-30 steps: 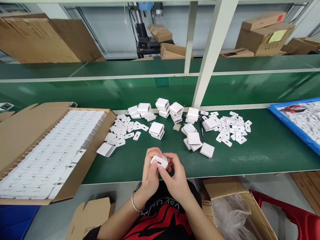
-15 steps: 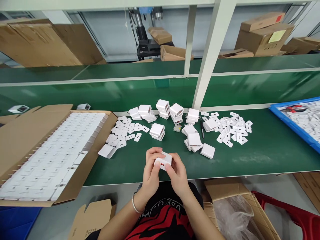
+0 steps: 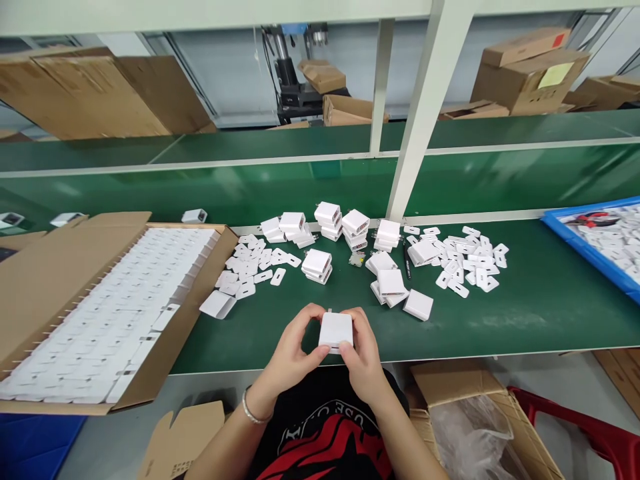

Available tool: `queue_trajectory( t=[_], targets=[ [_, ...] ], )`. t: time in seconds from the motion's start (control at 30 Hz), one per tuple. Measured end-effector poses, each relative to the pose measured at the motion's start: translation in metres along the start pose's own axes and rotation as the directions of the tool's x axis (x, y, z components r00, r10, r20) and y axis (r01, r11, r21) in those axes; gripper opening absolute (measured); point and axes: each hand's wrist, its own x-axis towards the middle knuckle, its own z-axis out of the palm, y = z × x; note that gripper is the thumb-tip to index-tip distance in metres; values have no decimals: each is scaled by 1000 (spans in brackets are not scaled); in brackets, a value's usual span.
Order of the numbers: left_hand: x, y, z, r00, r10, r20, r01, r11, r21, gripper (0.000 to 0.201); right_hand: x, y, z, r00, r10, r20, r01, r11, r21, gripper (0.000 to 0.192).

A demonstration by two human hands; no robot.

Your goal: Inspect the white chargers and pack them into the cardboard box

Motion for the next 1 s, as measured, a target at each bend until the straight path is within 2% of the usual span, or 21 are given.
queue_trajectory(
  t=[0.13,0.2,0.33,0.6,0.73,0.9,1.0],
  targets=[
    [-4,-6,14,993,32,-112,-35,999,-29,33,1,4,8,996,-21,-83,25,999,38,48],
    [-6,-11,18,992,14,-123,-20,999,-49,34,1,8,10,994,-40,-100,43,998,35,45],
    [-9,-21,21,992,-42,-116,28,992,-120,41,0,18,12,995,-25,-96,25,1000,-6,41],
    [-12,-40,34,967,-55,-250,11,985,-173,43,1,31,21,994,-4,-111,-1,999,-42,36],
    [-11,-42,35,960,-85,-267,35,982,-188,43,2,34,21,998,7,-68,-11,998,-62,44],
    [-11,-39,34,949,-124,-290,74,981,-179,45,2,33,22,995,-40,-94,27,991,-130,31],
    [-11,-37,35,948,-128,-291,75,980,-185,49,2,32,22,992,-53,-115,36,990,-139,31]
  ],
)
